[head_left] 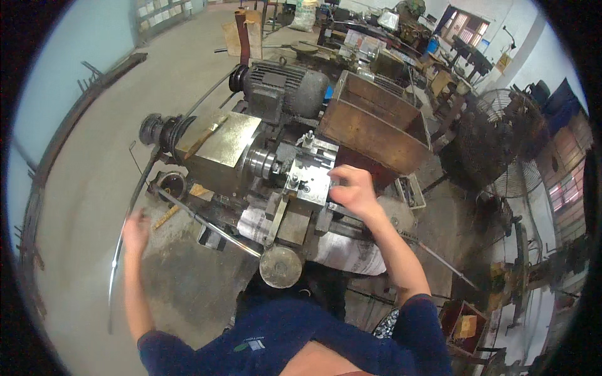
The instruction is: The person operates a manual metalworking machine, likely a lathe, by turning a crank and adjusting components. They repeatedly insert small metal parts into the machine, manipulate the controls, and remove finished pieces.
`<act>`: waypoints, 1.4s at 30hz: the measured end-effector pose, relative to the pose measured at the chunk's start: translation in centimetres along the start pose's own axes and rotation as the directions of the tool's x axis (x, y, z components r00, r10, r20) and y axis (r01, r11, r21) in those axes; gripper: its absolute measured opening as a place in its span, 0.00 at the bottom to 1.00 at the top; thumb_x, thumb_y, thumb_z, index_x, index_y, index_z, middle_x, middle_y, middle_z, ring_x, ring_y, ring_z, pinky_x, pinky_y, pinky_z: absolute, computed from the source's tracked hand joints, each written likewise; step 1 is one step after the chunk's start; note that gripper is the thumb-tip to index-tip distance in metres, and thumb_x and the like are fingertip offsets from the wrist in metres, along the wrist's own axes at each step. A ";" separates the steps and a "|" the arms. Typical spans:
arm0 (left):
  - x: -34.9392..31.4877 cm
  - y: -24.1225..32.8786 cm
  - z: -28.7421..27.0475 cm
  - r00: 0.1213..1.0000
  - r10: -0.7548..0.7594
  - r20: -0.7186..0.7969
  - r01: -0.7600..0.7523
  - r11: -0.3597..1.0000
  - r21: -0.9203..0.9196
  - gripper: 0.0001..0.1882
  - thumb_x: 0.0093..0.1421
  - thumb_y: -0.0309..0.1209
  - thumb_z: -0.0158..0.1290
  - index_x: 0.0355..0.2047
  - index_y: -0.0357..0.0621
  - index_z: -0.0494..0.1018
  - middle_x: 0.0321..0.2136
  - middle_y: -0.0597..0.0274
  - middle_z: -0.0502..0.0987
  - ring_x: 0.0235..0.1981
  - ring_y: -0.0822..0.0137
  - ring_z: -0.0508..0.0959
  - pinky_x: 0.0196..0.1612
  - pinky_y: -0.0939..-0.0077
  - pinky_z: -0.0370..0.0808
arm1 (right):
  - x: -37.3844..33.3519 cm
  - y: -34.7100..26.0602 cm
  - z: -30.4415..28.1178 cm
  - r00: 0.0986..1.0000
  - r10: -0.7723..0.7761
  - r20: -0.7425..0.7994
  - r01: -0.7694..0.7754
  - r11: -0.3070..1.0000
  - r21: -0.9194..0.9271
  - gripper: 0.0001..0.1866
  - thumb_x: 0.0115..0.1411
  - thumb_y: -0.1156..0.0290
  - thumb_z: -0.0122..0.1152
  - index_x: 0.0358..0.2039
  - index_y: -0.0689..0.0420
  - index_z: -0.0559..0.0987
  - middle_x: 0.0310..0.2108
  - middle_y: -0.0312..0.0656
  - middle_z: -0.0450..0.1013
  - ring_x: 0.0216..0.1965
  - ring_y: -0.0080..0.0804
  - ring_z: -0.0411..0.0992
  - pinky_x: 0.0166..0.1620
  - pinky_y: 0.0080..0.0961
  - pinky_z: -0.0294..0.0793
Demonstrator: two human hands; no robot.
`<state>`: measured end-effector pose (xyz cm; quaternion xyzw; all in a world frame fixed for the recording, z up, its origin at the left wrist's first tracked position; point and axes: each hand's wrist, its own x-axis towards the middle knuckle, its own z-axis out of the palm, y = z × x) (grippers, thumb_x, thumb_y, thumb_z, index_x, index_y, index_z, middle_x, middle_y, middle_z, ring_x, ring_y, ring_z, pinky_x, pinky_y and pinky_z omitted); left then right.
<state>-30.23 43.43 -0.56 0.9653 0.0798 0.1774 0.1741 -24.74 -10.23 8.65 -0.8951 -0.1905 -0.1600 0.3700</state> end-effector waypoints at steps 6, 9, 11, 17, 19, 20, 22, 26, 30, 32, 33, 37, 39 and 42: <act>-4.7 -6.3 -5.6 0.959 -0.275 0.059 0.239 0.906 0.349 0.18 0.48 0.35 0.55 0.39 0.44 0.71 0.29 0.52 0.76 0.33 0.54 0.76 0.36 0.64 0.71 | 5.7 -0.7 8.1 0.986 -0.031 0.162 0.067 0.973 -0.222 0.17 0.31 0.65 0.56 0.26 0.57 0.80 0.28 0.47 0.74 0.34 0.47 0.70 0.41 0.34 0.70; -6.6 -9.1 -4.6 0.863 -0.502 0.050 0.440 0.798 0.412 0.17 0.47 0.37 0.56 0.36 0.43 0.72 0.27 0.50 0.75 0.31 0.52 0.76 0.35 0.62 0.71 | 7.0 -2.7 9.5 0.941 0.204 0.270 -0.108 0.938 -0.330 0.15 0.29 0.65 0.55 0.21 0.58 0.79 0.25 0.49 0.74 0.34 0.45 0.71 0.39 0.33 0.70; -5.1 -10.3 -4.2 0.859 -0.512 0.012 0.469 0.796 0.384 0.15 0.48 0.37 0.55 0.34 0.43 0.73 0.26 0.49 0.75 0.31 0.51 0.76 0.35 0.61 0.71 | 7.5 -2.5 10.5 0.940 0.217 0.263 -0.106 0.920 -0.377 0.14 0.31 0.66 0.54 0.20 0.59 0.79 0.23 0.52 0.73 0.32 0.50 0.70 0.39 0.35 0.70; -1.2 -18.5 -2.8 0.863 -0.499 -0.079 0.473 0.744 0.471 0.12 0.48 0.36 0.51 0.30 0.43 0.73 0.26 0.51 0.77 0.29 0.53 0.77 0.34 0.62 0.73 | 7.6 -0.9 12.6 0.974 0.142 0.175 -0.069 0.927 -0.368 0.11 0.28 0.65 0.52 0.11 0.59 0.77 0.19 0.54 0.71 0.28 0.52 0.69 0.35 0.39 0.66; -0.5 -20.6 -2.4 0.839 -0.541 -0.060 0.510 0.743 0.434 0.11 0.48 0.35 0.50 0.30 0.43 0.74 0.21 0.54 0.76 0.24 0.57 0.77 0.32 0.66 0.73 | 7.6 -0.7 12.9 0.982 0.104 0.157 -0.050 0.948 -0.313 0.11 0.27 0.66 0.52 0.11 0.58 0.77 0.18 0.54 0.71 0.27 0.53 0.68 0.34 0.39 0.66; -0.4 -21.3 -2.4 0.825 -0.562 -0.049 0.529 0.739 0.417 0.11 0.48 0.34 0.50 0.29 0.43 0.74 0.18 0.55 0.76 0.21 0.59 0.78 0.31 0.67 0.74 | 7.6 -0.8 12.9 0.985 0.085 0.149 -0.040 0.958 -0.285 0.10 0.27 0.66 0.52 0.11 0.58 0.77 0.18 0.54 0.71 0.27 0.53 0.68 0.34 0.38 0.66; -0.5 -22.6 -2.2 0.832 -0.549 -0.083 0.527 0.733 0.429 0.10 0.48 0.33 0.49 0.27 0.43 0.74 0.15 0.58 0.75 0.17 0.62 0.77 0.29 0.70 0.74 | 7.7 -1.0 13.0 0.985 0.062 0.159 -0.015 0.960 -0.279 0.10 0.27 0.66 0.52 0.10 0.58 0.77 0.18 0.53 0.71 0.26 0.53 0.68 0.34 0.39 0.66; 0.6 -15.6 -4.0 0.667 -0.724 0.175 0.658 0.683 0.317 0.15 0.45 0.35 0.50 0.32 0.42 0.74 0.29 0.48 0.76 0.34 0.49 0.76 0.36 0.60 0.73 | 7.3 -0.2 12.4 0.980 0.046 0.192 0.008 0.962 -0.273 0.10 0.27 0.67 0.52 0.11 0.58 0.77 0.17 0.52 0.71 0.24 0.52 0.69 0.33 0.38 0.67; -2.1 -19.2 -2.9 0.761 -0.648 0.009 0.586 0.694 0.417 0.15 0.44 0.36 0.50 0.31 0.41 0.74 0.25 0.47 0.76 0.32 0.49 0.77 0.35 0.60 0.73 | 7.7 -0.9 12.9 0.974 0.033 0.223 0.012 0.981 -0.195 0.11 0.26 0.66 0.53 0.13 0.57 0.78 0.16 0.52 0.71 0.23 0.50 0.71 0.33 0.36 0.71; -2.8 -17.1 -2.5 0.776 -0.630 -0.041 0.584 0.692 0.424 0.15 0.43 0.36 0.50 0.29 0.40 0.75 0.24 0.47 0.76 0.31 0.49 0.77 0.35 0.60 0.73 | 7.7 -0.7 12.6 0.967 0.069 0.245 -0.021 0.981 -0.193 0.12 0.26 0.66 0.54 0.14 0.56 0.79 0.16 0.52 0.71 0.24 0.49 0.72 0.33 0.35 0.72; -3.0 -14.7 -2.2 0.797 -0.603 -0.047 0.567 0.717 0.405 0.15 0.43 0.36 0.50 0.29 0.40 0.75 0.25 0.46 0.76 0.31 0.49 0.77 0.35 0.60 0.73 | 7.7 0.1 12.7 0.971 0.067 0.228 -0.018 0.977 -0.211 0.13 0.25 0.65 0.54 0.15 0.55 0.80 0.17 0.52 0.72 0.24 0.49 0.72 0.33 0.34 0.73; -5.4 -10.3 -2.6 0.804 -0.592 -0.051 0.569 0.741 0.357 0.15 0.42 0.38 0.51 0.27 0.40 0.76 0.26 0.45 0.76 0.31 0.48 0.76 0.36 0.60 0.72 | 7.9 -0.5 12.2 0.955 0.089 0.284 -0.017 0.969 -0.245 0.14 0.29 0.65 0.53 0.19 0.53 0.81 0.21 0.50 0.74 0.27 0.46 0.73 0.36 0.31 0.73; -5.9 -10.4 -3.1 0.808 -0.586 -0.057 0.571 0.756 0.320 0.16 0.42 0.39 0.52 0.27 0.41 0.76 0.26 0.46 0.76 0.31 0.49 0.76 0.36 0.61 0.72 | 7.9 -0.6 12.4 0.959 0.072 0.275 -0.011 0.976 -0.218 0.13 0.28 0.65 0.54 0.18 0.54 0.81 0.20 0.51 0.73 0.27 0.48 0.73 0.35 0.33 0.73; -6.2 -9.9 -3.6 0.775 -0.631 -0.030 0.609 0.733 0.303 0.16 0.43 0.40 0.52 0.27 0.41 0.76 0.26 0.47 0.76 0.31 0.49 0.76 0.36 0.62 0.72 | 7.8 -1.2 12.3 0.948 0.087 0.306 -0.024 0.979 -0.204 0.13 0.30 0.66 0.55 0.18 0.55 0.81 0.21 0.52 0.73 0.28 0.49 0.73 0.36 0.33 0.73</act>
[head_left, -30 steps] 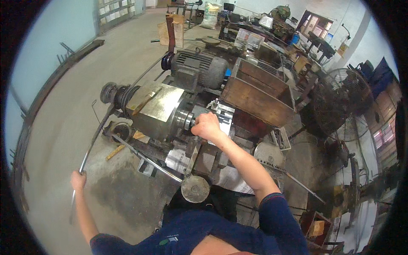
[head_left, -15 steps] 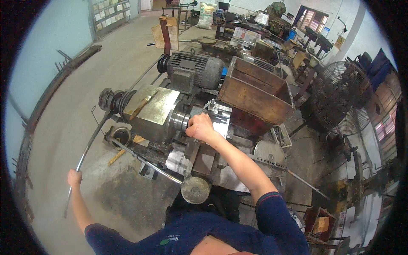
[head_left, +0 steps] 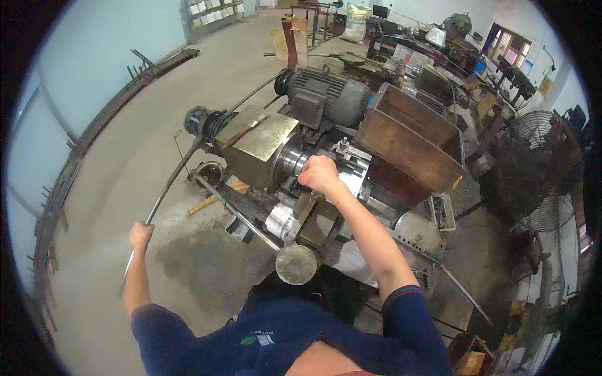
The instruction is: The person operates a manual metalworking machine, likely a lathe, by turning a crank and adjusting components. They repeatedly insert small metal parts into the machine, manipulate the controls, and remove finished pieces.
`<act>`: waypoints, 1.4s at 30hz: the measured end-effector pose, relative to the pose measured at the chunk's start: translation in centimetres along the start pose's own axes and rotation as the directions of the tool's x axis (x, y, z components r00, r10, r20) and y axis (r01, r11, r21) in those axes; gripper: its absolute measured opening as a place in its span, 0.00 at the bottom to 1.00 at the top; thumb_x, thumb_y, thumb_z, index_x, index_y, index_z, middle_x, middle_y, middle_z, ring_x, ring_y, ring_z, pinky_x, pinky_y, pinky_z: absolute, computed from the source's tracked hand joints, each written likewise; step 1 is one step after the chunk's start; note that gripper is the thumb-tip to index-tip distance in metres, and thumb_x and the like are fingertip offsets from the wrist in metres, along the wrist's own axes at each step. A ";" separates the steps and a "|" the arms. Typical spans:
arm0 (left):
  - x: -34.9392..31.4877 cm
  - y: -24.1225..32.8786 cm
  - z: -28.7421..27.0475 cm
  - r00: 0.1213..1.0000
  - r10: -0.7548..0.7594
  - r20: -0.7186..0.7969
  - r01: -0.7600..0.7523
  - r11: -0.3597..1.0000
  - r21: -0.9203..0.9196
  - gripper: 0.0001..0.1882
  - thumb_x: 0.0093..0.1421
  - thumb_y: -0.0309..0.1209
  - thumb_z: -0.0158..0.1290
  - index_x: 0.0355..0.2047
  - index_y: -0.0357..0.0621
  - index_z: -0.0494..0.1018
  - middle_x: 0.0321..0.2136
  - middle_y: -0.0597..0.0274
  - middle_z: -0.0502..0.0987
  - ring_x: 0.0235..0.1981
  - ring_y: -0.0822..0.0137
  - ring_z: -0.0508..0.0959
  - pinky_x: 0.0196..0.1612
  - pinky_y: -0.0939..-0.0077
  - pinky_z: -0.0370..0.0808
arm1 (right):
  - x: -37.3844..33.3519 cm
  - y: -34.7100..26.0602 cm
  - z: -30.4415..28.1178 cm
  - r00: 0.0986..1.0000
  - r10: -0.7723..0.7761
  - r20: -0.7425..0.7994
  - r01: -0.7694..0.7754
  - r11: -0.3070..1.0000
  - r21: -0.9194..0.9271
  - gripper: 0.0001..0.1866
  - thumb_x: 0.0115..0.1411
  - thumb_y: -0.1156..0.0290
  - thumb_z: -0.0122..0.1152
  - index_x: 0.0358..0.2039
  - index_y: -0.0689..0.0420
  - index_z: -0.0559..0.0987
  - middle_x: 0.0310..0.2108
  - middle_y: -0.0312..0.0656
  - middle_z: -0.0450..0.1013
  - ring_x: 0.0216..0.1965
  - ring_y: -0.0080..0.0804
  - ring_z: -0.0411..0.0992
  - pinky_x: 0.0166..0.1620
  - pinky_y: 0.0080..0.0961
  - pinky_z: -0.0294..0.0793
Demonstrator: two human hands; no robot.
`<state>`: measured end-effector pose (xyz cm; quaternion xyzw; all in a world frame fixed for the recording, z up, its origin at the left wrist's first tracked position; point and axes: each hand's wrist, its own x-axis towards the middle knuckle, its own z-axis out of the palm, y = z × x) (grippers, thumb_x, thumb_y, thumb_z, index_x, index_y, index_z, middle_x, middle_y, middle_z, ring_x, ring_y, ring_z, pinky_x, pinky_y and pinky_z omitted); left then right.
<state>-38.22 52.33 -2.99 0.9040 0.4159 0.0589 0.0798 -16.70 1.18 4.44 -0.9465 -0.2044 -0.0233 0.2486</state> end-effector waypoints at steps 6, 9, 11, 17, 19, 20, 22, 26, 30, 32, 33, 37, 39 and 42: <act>-6.5 3.8 -0.7 0.997 -0.048 0.062 0.050 0.998 -0.031 0.18 0.44 0.42 0.52 0.27 0.40 0.76 0.27 0.46 0.76 0.33 0.49 0.76 0.37 0.61 0.72 | 0.0 0.5 0.0 1.000 0.001 -0.001 -0.001 1.000 0.007 0.12 0.31 0.67 0.55 0.18 0.58 0.79 0.23 0.54 0.73 0.29 0.49 0.73 0.37 0.35 0.73; -12.3 7.4 -1.2 0.995 -0.083 0.050 0.087 0.994 -0.067 0.17 0.43 0.41 0.52 0.27 0.40 0.76 0.27 0.46 0.76 0.33 0.49 0.76 0.37 0.60 0.71 | 0.0 0.2 -0.3 0.999 0.040 0.024 -0.040 0.999 -0.017 0.13 0.32 0.68 0.56 0.18 0.63 0.78 0.23 0.57 0.72 0.30 0.51 0.73 0.37 0.35 0.73; -12.3 6.8 -1.0 0.995 -0.066 0.068 0.073 0.991 -0.110 0.16 0.43 0.40 0.52 0.26 0.39 0.75 0.26 0.45 0.76 0.33 0.49 0.76 0.37 0.60 0.71 | -0.1 0.1 -0.4 0.999 0.041 0.011 -0.041 0.999 -0.022 0.13 0.32 0.68 0.56 0.18 0.64 0.78 0.23 0.58 0.72 0.30 0.51 0.73 0.38 0.35 0.72; -10.0 7.5 -2.2 0.970 0.128 0.207 -0.131 0.991 0.000 0.15 0.44 0.39 0.54 0.27 0.41 0.74 0.27 0.47 0.76 0.30 0.53 0.77 0.35 0.63 0.72 | -1.2 0.1 -2.3 0.958 -0.149 -0.244 0.102 0.975 -0.196 0.10 0.31 0.68 0.53 0.15 0.59 0.78 0.18 0.51 0.72 0.28 0.50 0.70 0.37 0.36 0.69; -10.6 9.9 -3.6 0.906 0.412 0.092 -0.421 0.863 0.281 0.14 0.46 0.38 0.54 0.28 0.42 0.74 0.27 0.48 0.76 0.30 0.56 0.77 0.35 0.65 0.73 | -3.4 -1.9 -4.7 0.888 -0.265 -0.375 0.274 0.961 -0.031 0.12 0.33 0.66 0.53 0.18 0.59 0.79 0.26 0.52 0.72 0.32 0.49 0.70 0.37 0.37 0.69; -11.3 12.7 -5.2 0.851 0.524 0.026 -0.519 0.833 0.190 0.14 0.47 0.37 0.54 0.31 0.40 0.74 0.28 0.48 0.76 0.30 0.56 0.77 0.35 0.67 0.73 | -4.6 -2.1 -5.3 0.841 -0.281 -0.461 0.337 0.940 0.042 0.13 0.34 0.65 0.53 0.19 0.60 0.79 0.29 0.53 0.73 0.33 0.49 0.70 0.38 0.36 0.70; -12.8 18.5 -6.4 0.727 0.679 -0.100 -0.681 0.695 -0.231 0.15 0.51 0.34 0.54 0.35 0.37 0.73 0.29 0.50 0.76 0.30 0.62 0.77 0.35 0.71 0.72 | -6.6 -2.3 -5.1 0.814 -0.392 -0.429 0.478 0.872 0.110 0.16 0.35 0.64 0.55 0.24 0.61 0.78 0.38 0.56 0.71 0.37 0.49 0.71 0.41 0.34 0.71; -18.4 29.2 -7.0 0.550 0.824 -0.137 -0.623 0.295 -0.725 0.11 0.56 0.31 0.51 0.33 0.33 0.74 0.21 0.60 0.76 0.25 0.76 0.74 0.30 0.81 0.70 | -10.6 -4.0 -4.7 0.796 -0.439 -0.417 0.533 0.835 0.138 0.14 0.32 0.73 0.55 0.25 0.62 0.77 0.40 0.56 0.70 0.33 0.46 0.72 0.36 0.29 0.72; -22.2 34.3 -6.1 0.410 0.912 -0.007 -0.454 0.198 -0.868 0.17 0.58 0.40 0.49 0.26 0.36 0.74 0.15 0.57 0.73 0.17 0.69 0.74 0.22 0.74 0.69 | -12.9 -3.8 -5.1 0.782 -0.431 -0.451 0.524 0.845 0.101 0.14 0.31 0.73 0.53 0.23 0.60 0.77 0.37 0.50 0.70 0.30 0.40 0.69 0.34 0.29 0.70; -23.5 34.8 -4.3 0.333 0.937 0.109 0.095 0.081 -0.992 0.19 0.60 0.39 0.46 0.23 0.34 0.73 0.13 0.62 0.71 0.16 0.74 0.71 0.21 0.78 0.67 | -14.0 -3.6 -5.4 0.810 -0.392 -0.436 0.488 0.863 0.130 0.13 0.31 0.72 0.54 0.22 0.59 0.77 0.35 0.49 0.70 0.29 0.40 0.67 0.33 0.29 0.69; -23.9 34.7 -3.7 0.248 0.950 0.189 0.292 0.112 -0.950 0.17 0.62 0.37 0.43 0.27 0.35 0.73 0.18 0.67 0.73 0.19 0.78 0.71 0.23 0.81 0.68 | -14.6 -3.6 -5.7 0.836 -0.367 -0.408 0.457 0.877 0.147 0.12 0.31 0.72 0.54 0.21 0.58 0.77 0.35 0.49 0.69 0.29 0.41 0.66 0.33 0.30 0.68; -25.6 34.1 -2.1 0.237 0.941 0.241 0.293 0.167 -0.941 0.23 0.62 0.44 0.40 0.21 0.37 0.71 0.15 0.62 0.72 0.17 0.72 0.72 0.23 0.81 0.68 | -16.0 -3.6 -5.4 0.875 -0.323 -0.361 0.399 0.904 0.157 0.09 0.32 0.73 0.55 0.20 0.57 0.76 0.33 0.49 0.68 0.29 0.42 0.66 0.33 0.30 0.68; -26.0 33.7 -2.5 0.243 0.915 0.322 0.379 0.217 -0.900 0.23 0.62 0.44 0.41 0.21 0.37 0.71 0.14 0.62 0.71 0.17 0.72 0.72 0.23 0.80 0.68 | -16.1 -3.4 -4.8 0.876 -0.287 -0.387 0.378 0.908 0.183 0.13 0.31 0.70 0.53 0.22 0.56 0.78 0.31 0.45 0.70 0.27 0.37 0.66 0.34 0.27 0.66; -26.2 33.3 -1.6 0.222 0.896 0.385 0.500 0.234 -0.834 0.23 0.62 0.44 0.41 0.20 0.37 0.71 0.14 0.60 0.71 0.14 0.70 0.72 0.20 0.79 0.69 | -16.1 -3.5 -4.8 0.904 -0.263 -0.335 0.343 0.917 0.205 0.15 0.31 0.70 0.54 0.24 0.56 0.78 0.31 0.46 0.71 0.29 0.38 0.67 0.35 0.27 0.66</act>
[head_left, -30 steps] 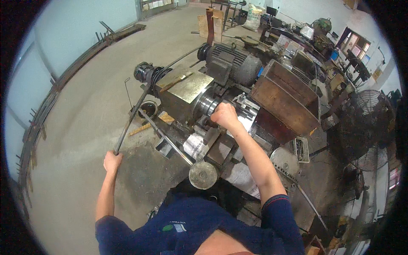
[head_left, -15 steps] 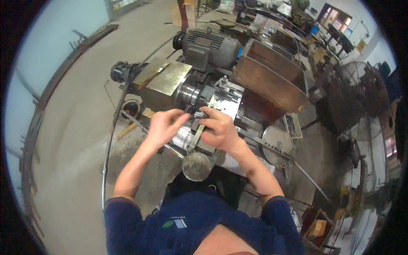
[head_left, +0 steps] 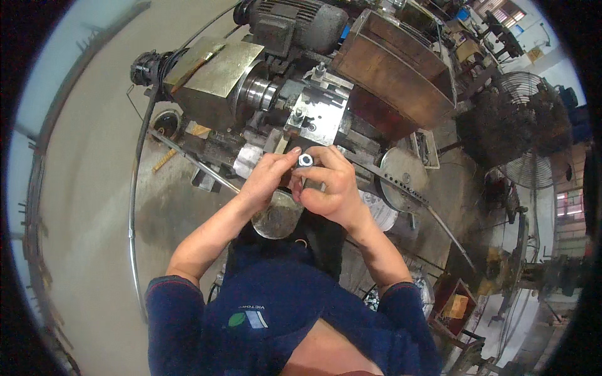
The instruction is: The person operates a manual metalworking machine, likely a lathe, by turning a crank and adjusting components. They repeatedly insert small metal parts into the machine, manipulate the controls, and remove finished pieces.
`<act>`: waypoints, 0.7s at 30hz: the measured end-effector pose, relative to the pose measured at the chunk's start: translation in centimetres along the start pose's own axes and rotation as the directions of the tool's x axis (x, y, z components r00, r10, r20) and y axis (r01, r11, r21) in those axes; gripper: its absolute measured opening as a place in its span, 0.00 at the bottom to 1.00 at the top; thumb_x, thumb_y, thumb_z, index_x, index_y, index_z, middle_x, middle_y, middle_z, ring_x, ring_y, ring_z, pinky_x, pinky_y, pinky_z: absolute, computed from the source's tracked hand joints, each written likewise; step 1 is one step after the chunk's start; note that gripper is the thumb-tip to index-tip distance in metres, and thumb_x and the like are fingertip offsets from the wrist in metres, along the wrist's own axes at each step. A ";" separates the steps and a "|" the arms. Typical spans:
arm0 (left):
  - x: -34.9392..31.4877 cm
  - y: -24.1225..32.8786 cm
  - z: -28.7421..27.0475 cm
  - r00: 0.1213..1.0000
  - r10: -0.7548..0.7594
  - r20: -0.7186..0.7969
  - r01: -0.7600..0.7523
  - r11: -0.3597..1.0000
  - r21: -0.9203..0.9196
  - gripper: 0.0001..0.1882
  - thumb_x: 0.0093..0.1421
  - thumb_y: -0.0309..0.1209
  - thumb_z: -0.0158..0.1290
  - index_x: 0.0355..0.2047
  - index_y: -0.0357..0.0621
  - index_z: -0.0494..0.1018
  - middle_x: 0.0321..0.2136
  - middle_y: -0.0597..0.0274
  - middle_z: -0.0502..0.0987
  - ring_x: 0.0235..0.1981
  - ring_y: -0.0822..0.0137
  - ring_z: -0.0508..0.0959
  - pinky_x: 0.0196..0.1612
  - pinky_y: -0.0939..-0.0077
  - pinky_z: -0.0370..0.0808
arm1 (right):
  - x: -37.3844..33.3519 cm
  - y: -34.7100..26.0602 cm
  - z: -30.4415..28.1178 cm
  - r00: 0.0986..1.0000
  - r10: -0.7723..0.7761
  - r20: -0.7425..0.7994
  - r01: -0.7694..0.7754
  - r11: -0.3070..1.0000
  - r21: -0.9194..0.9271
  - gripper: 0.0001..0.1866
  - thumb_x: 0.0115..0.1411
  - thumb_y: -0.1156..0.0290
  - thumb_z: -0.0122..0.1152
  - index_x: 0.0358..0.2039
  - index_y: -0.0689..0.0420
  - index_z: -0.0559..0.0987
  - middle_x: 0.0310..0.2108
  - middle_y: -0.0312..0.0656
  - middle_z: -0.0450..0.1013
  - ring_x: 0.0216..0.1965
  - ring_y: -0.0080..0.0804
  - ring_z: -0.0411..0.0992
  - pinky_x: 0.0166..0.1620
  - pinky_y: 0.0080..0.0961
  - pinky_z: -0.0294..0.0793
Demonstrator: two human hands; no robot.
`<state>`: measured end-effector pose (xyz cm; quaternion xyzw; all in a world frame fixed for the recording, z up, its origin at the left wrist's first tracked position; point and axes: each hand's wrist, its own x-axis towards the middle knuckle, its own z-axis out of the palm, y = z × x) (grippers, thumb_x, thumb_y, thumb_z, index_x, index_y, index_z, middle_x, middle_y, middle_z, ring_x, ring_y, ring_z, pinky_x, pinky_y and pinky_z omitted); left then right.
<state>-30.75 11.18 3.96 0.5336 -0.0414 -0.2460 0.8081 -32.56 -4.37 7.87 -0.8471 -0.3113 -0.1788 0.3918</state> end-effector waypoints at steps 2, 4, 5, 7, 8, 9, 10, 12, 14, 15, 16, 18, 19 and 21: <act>0.0 -0.1 -0.3 0.999 -0.026 0.021 0.027 0.999 -0.043 0.22 0.62 0.44 0.41 0.21 0.38 0.71 0.14 0.60 0.72 0.13 0.69 0.72 0.18 0.79 0.69 | -0.1 0.3 0.2 0.999 0.028 0.027 -0.029 1.000 0.009 0.16 0.31 0.69 0.54 0.26 0.56 0.79 0.31 0.47 0.71 0.30 0.40 0.68 0.36 0.28 0.67; 0.3 -0.6 -0.6 0.997 -0.054 0.049 0.060 0.992 -0.112 0.22 0.62 0.44 0.41 0.21 0.38 0.71 0.14 0.59 0.72 0.12 0.68 0.71 0.17 0.77 0.69 | -0.2 0.6 0.3 0.998 0.049 0.033 -0.050 0.999 0.022 0.17 0.31 0.69 0.54 0.27 0.57 0.79 0.31 0.48 0.71 0.31 0.40 0.68 0.37 0.28 0.67; 0.4 -0.8 -0.7 0.996 -0.067 0.063 0.076 0.986 -0.146 0.22 0.62 0.44 0.41 0.22 0.38 0.71 0.14 0.59 0.72 0.12 0.67 0.71 0.16 0.77 0.69 | -0.3 0.8 0.3 0.998 0.051 0.024 -0.052 0.998 0.044 0.16 0.31 0.69 0.55 0.26 0.56 0.79 0.32 0.49 0.70 0.31 0.42 0.68 0.36 0.29 0.67; 0.6 -1.1 -0.6 0.993 -0.096 0.065 0.107 0.972 -0.210 0.21 0.62 0.43 0.40 0.23 0.38 0.70 0.14 0.59 0.71 0.12 0.67 0.71 0.16 0.76 0.69 | -0.3 1.3 0.4 0.999 0.054 0.006 -0.054 0.995 0.089 0.15 0.31 0.68 0.59 0.25 0.55 0.79 0.33 0.50 0.69 0.31 0.44 0.67 0.34 0.31 0.68; 0.7 -1.2 -0.5 0.992 -0.109 0.066 0.122 0.963 -0.241 0.21 0.62 0.43 0.40 0.23 0.38 0.70 0.14 0.60 0.71 0.12 0.67 0.71 0.16 0.76 0.70 | -0.4 1.4 0.4 0.998 0.061 0.013 -0.062 0.995 0.080 0.15 0.31 0.68 0.59 0.25 0.55 0.79 0.33 0.50 0.69 0.31 0.44 0.67 0.34 0.31 0.68; 0.8 -1.2 -0.5 0.991 -0.115 0.070 0.129 0.960 -0.248 0.21 0.62 0.43 0.40 0.23 0.38 0.70 0.14 0.60 0.71 0.12 0.67 0.71 0.16 0.76 0.70 | -0.5 1.6 0.4 0.998 0.067 0.021 -0.068 0.995 0.071 0.16 0.31 0.67 0.58 0.26 0.55 0.79 0.33 0.51 0.69 0.32 0.45 0.67 0.34 0.31 0.68; 0.8 -1.2 -0.4 0.990 -0.121 0.074 0.136 0.957 -0.254 0.21 0.62 0.43 0.40 0.23 0.39 0.70 0.14 0.60 0.71 0.12 0.67 0.71 0.15 0.76 0.70 | -0.5 1.8 0.4 0.997 0.073 0.029 -0.075 0.995 0.063 0.16 0.31 0.67 0.58 0.26 0.55 0.79 0.34 0.51 0.69 0.32 0.45 0.67 0.35 0.32 0.68; 1.0 -1.0 -0.1 0.988 -0.139 0.073 0.154 0.952 -0.266 0.21 0.62 0.43 0.39 0.24 0.39 0.70 0.14 0.60 0.71 0.12 0.67 0.71 0.16 0.76 0.70 | -0.6 2.0 0.5 0.998 0.062 0.015 -0.062 0.997 0.052 0.16 0.31 0.67 0.58 0.26 0.55 0.79 0.33 0.51 0.69 0.32 0.45 0.67 0.35 0.32 0.68; 1.0 -0.6 0.2 0.985 -0.162 0.064 0.173 0.946 -0.276 0.21 0.63 0.43 0.38 0.23 0.39 0.70 0.14 0.59 0.71 0.12 0.67 0.71 0.16 0.76 0.70 | -0.5 2.2 0.5 0.998 0.056 0.014 -0.057 0.998 0.041 0.16 0.31 0.67 0.58 0.26 0.55 0.79 0.33 0.50 0.69 0.32 0.44 0.67 0.35 0.32 0.68; 1.1 -0.7 0.0 0.985 -0.156 0.072 0.170 0.949 -0.266 0.21 0.63 0.43 0.38 0.23 0.39 0.70 0.14 0.59 0.71 0.12 0.67 0.71 0.17 0.76 0.70 | -0.5 2.1 0.4 0.998 0.057 0.020 -0.057 0.998 0.035 0.16 0.31 0.67 0.58 0.26 0.55 0.79 0.33 0.50 0.69 0.32 0.44 0.67 0.35 0.32 0.68; 1.2 -0.9 -0.2 0.985 -0.151 0.081 0.167 0.952 -0.256 0.21 0.63 0.43 0.38 0.23 0.39 0.70 0.13 0.60 0.71 0.12 0.67 0.71 0.17 0.76 0.70 | -0.4 2.1 0.3 0.998 0.057 0.025 -0.058 0.998 0.030 0.16 0.31 0.67 0.58 0.25 0.55 0.79 0.33 0.50 0.69 0.31 0.44 0.67 0.34 0.32 0.68; 1.4 -1.0 -0.4 0.987 -0.129 0.094 0.148 0.959 -0.243 0.21 0.63 0.43 0.38 0.24 0.39 0.70 0.13 0.60 0.71 0.13 0.67 0.71 0.18 0.76 0.70 | -0.1 2.0 0.1 0.998 0.056 0.036 -0.058 0.997 0.044 0.16 0.31 0.66 0.58 0.26 0.55 0.79 0.33 0.49 0.69 0.31 0.43 0.67 0.34 0.31 0.68; 1.4 -1.0 -0.4 0.989 -0.112 0.096 0.132 0.962 -0.241 0.21 0.63 0.43 0.39 0.25 0.38 0.71 0.13 0.60 0.71 0.13 0.67 0.71 0.19 0.76 0.70 | 0.0 2.0 0.0 0.998 0.055 0.041 -0.057 0.997 0.051 0.17 0.31 0.66 0.58 0.26 0.55 0.79 0.32 0.49 0.69 0.31 0.43 0.67 0.34 0.31 0.68; 1.7 -0.5 -0.4 0.988 -0.104 0.113 0.122 0.980 -0.160 0.21 0.62 0.43 0.39 0.27 0.37 0.72 0.13 0.60 0.71 0.14 0.68 0.71 0.21 0.77 0.70 | 0.0 2.8 -0.4 0.999 0.035 0.022 -0.037 0.994 0.102 0.17 0.31 0.67 0.58 0.27 0.54 0.79 0.32 0.48 0.69 0.30 0.42 0.67 0.34 0.31 0.68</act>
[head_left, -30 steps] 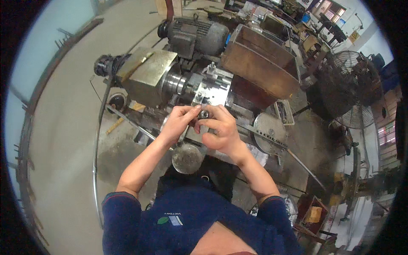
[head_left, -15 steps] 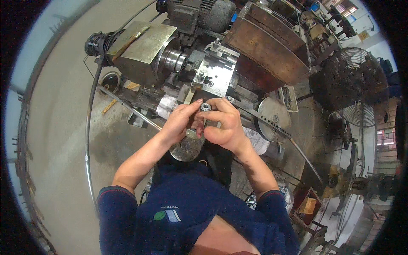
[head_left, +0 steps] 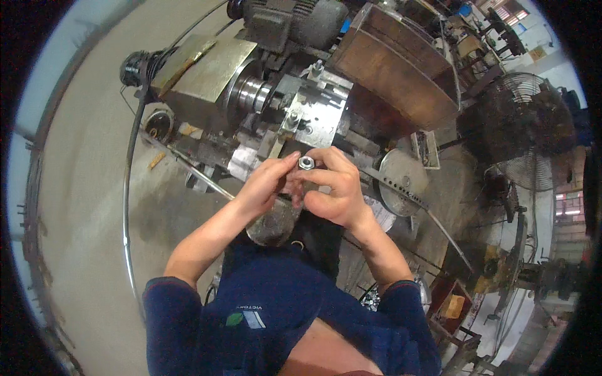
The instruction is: The person operates a manual metalworking machine, likely a lathe, by turning a crank and adjusting components. They repeatedly insert small metal parts into the machine, manipulate the controls, and remove finished pieces.
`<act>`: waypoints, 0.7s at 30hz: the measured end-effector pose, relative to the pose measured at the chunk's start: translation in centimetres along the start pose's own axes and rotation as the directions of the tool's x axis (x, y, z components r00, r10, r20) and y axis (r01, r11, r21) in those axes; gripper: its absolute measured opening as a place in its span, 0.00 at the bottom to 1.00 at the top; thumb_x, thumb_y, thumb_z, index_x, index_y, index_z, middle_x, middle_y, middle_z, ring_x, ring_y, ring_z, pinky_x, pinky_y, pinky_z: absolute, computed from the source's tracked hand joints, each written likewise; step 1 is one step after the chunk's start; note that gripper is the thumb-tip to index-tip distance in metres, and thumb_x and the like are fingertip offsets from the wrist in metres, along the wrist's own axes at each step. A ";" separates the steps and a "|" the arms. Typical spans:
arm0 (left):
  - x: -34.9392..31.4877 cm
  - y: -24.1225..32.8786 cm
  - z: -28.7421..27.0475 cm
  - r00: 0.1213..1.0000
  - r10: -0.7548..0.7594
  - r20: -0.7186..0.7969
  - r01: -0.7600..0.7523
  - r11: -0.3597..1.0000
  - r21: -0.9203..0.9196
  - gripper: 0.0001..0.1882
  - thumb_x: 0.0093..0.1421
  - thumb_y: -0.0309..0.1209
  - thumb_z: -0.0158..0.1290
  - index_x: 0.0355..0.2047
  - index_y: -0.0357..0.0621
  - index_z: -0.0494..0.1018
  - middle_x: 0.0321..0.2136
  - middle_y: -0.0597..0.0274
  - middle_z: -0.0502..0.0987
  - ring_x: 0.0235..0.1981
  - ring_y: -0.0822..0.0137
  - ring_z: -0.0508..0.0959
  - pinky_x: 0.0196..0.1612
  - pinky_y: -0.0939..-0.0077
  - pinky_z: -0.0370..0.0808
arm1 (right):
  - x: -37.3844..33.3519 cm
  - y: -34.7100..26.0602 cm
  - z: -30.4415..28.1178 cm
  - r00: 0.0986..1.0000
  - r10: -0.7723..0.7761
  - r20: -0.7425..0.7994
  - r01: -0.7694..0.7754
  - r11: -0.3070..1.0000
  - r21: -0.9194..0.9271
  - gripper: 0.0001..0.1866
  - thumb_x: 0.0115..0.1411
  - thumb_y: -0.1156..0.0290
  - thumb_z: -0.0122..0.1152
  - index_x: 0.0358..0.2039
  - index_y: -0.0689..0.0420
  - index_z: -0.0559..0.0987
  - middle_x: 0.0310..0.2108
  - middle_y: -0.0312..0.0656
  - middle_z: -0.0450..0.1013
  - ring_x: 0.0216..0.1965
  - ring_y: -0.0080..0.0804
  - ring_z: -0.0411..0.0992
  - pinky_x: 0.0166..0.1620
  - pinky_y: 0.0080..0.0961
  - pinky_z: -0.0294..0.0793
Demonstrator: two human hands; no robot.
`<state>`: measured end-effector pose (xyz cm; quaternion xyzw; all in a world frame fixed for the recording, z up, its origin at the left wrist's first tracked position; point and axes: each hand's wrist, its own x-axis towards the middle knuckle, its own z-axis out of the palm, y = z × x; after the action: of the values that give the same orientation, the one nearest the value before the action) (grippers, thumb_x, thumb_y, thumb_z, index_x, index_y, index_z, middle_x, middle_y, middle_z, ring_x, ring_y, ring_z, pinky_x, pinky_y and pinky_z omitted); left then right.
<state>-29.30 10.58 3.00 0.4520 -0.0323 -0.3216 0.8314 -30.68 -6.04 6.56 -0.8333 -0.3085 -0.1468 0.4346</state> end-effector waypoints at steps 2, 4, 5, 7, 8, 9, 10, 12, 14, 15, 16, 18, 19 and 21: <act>-1.0 1.2 -1.2 1.000 -0.020 -0.004 0.021 0.987 0.158 0.22 0.62 0.43 0.40 0.28 0.36 0.73 0.13 0.60 0.71 0.14 0.69 0.72 0.23 0.78 0.70 | 0.7 0.3 -1.8 0.999 -0.021 0.032 0.022 0.999 -0.044 0.18 0.33 0.65 0.58 0.30 0.54 0.80 0.34 0.49 0.69 0.32 0.42 0.68 0.35 0.31 0.69; -2.9 2.6 -2.7 0.979 0.127 -0.158 -0.062 0.930 0.361 0.17 0.58 0.39 0.47 0.33 0.34 0.72 0.15 0.64 0.70 0.15 0.73 0.71 0.23 0.79 0.69 | 2.1 2.3 -5.5 0.991 -0.114 -0.070 0.102 0.983 -0.154 0.21 0.35 0.59 0.60 0.32 0.56 0.79 0.38 0.52 0.69 0.37 0.47 0.68 0.39 0.35 0.69; -3.5 2.6 -4.3 0.946 0.178 -0.270 -0.052 0.908 0.415 0.10 0.57 0.31 0.48 0.33 0.35 0.72 0.20 0.63 0.72 0.16 0.74 0.71 0.21 0.80 0.70 | 3.3 4.2 -7.5 0.977 -0.162 -0.140 0.124 0.961 -0.247 0.22 0.35 0.60 0.60 0.33 0.56 0.78 0.39 0.53 0.68 0.38 0.48 0.68 0.41 0.35 0.69; -4.8 3.0 -6.4 0.859 0.279 -0.429 -0.027 0.861 0.507 0.08 0.54 0.23 0.49 0.34 0.33 0.71 0.19 0.63 0.72 0.14 0.76 0.70 0.19 0.82 0.68 | 6.0 8.4 -11.7 0.944 -0.192 -0.269 0.016 0.840 -0.543 0.22 0.33 0.69 0.57 0.35 0.55 0.77 0.41 0.53 0.67 0.42 0.48 0.65 0.45 0.36 0.67; -5.2 2.4 -8.2 0.822 0.334 -0.462 -0.031 0.835 0.549 0.08 0.53 0.21 0.48 0.35 0.33 0.71 0.16 0.64 0.71 0.13 0.76 0.69 0.18 0.81 0.67 | 7.5 9.6 -13.4 0.932 -0.148 -0.332 -0.087 0.798 -0.597 0.22 0.34 0.72 0.56 0.36 0.56 0.77 0.42 0.52 0.66 0.43 0.48 0.64 0.46 0.38 0.66; -5.1 1.9 -9.8 0.820 0.361 -0.443 -0.046 0.814 0.579 0.10 0.54 0.21 0.46 0.37 0.33 0.71 0.16 0.63 0.72 0.15 0.76 0.70 0.20 0.84 0.66 | 8.1 12.9 -15.4 0.914 -0.167 -0.370 -0.153 0.703 -0.695 0.22 0.35 0.71 0.57 0.36 0.55 0.77 0.43 0.52 0.66 0.45 0.49 0.63 0.47 0.37 0.65; -5.0 1.4 -10.7 0.790 0.420 -0.448 -0.018 0.745 0.666 0.10 0.53 0.22 0.46 0.37 0.35 0.71 0.15 0.63 0.71 0.15 0.75 0.70 0.21 0.82 0.67 | 8.9 14.2 -16.6 0.895 -0.001 -0.447 -0.338 0.653 -0.678 0.23 0.34 0.67 0.58 0.36 0.55 0.77 0.44 0.53 0.65 0.46 0.49 0.62 0.48 0.37 0.65; -4.0 -0.7 -13.6 0.724 0.592 -0.353 0.056 0.460 0.886 0.12 0.50 0.22 0.48 0.37 0.40 0.73 0.14 0.61 0.71 0.16 0.70 0.72 0.23 0.78 0.69 | 9.3 17.5 -19.2 0.820 0.297 -0.489 -0.572 0.425 -0.701 0.25 0.35 0.62 0.57 0.38 0.53 0.78 0.45 0.52 0.66 0.47 0.49 0.63 0.48 0.37 0.65; -2.9 -1.6 -13.7 0.689 0.713 -0.130 0.120 0.064 0.991 0.13 0.47 0.25 0.50 0.36 0.45 0.74 0.19 0.53 0.74 0.24 0.58 0.76 0.30 0.71 0.72 | 9.0 18.2 -20.7 0.741 0.505 -0.443 -0.640 0.329 -0.695 0.25 0.36 0.61 0.56 0.39 0.52 0.77 0.43 0.50 0.69 0.45 0.48 0.66 0.47 0.37 0.66; -2.7 -1.8 -13.6 0.746 0.664 -0.049 0.153 -0.099 0.983 0.13 0.47 0.27 0.49 0.35 0.46 0.74 0.25 0.53 0.76 0.28 0.54 0.76 0.33 0.68 0.71 | 8.5 18.2 -21.0 0.676 0.609 -0.414 -0.672 0.279 -0.686 0.25 0.37 0.60 0.56 0.39 0.51 0.77 0.41 0.48 0.71 0.44 0.48 0.68 0.47 0.37 0.67; -2.4 -1.5 -13.2 0.754 0.650 -0.096 0.180 -0.063 0.982 0.13 0.47 0.28 0.49 0.35 0.46 0.74 0.27 0.53 0.76 0.29 0.54 0.76 0.33 0.67 0.71 | 7.9 18.2 -21.2 0.734 0.543 -0.408 -0.639 0.349 -0.686 0.24 0.37 0.60 0.56 0.39 0.50 0.77 0.39 0.47 0.72 0.42 0.47 0.69 0.47 0.37 0.67; -2.0 -1.7 -13.4 0.774 0.620 -0.130 0.186 -0.027 0.982 0.13 0.47 0.28 0.49 0.35 0.46 0.74 0.30 0.54 0.76 0.30 0.55 0.76 0.33 0.67 0.71 | 6.2 17.7 -20.9 0.808 0.408 -0.426 -0.579 0.415 -0.702 0.24 0.36 0.58 0.56 0.38 0.50 0.78 0.39 0.45 0.73 0.42 0.46 0.70 0.47 0.36 0.68; -2.0 -1.6 -13.9 0.797 0.590 -0.127 0.189 -0.044 0.981 0.12 0.48 0.28 0.49 0.35 0.44 0.75 0.29 0.54 0.77 0.31 0.54 0.76 0.34 0.67 0.72 | 5.4 17.3 -21.2 0.832 0.334 -0.443 -0.552 0.417 -0.722 0.24 0.36 0.58 0.57 0.38 0.50 0.78 0.41 0.45 0.72 0.44 0.45 0.69 0.48 0.35 0.68; -2.5 -2.0 -14.9 0.808 0.572 -0.139 0.226 -0.083 0.971 0.12 0.49 0.28 0.50 0.35 0.40 0.75 0.29 0.53 0.77 0.31 0.58 0.77 0.35 0.69 0.72 | 2.4 15.6 -21.6 0.874 0.201 -0.443 -0.485 0.431 -0.761 0.24 0.37 0.61 0.55 0.37 0.54 0.78 0.50 0.45 0.66 0.48 0.44 0.65 0.50 0.34 0.65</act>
<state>-27.14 22.15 -6.73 0.9643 -0.0860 0.0659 0.2416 -18.32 -29.47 10.41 -0.9508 0.0492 -0.3048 0.0270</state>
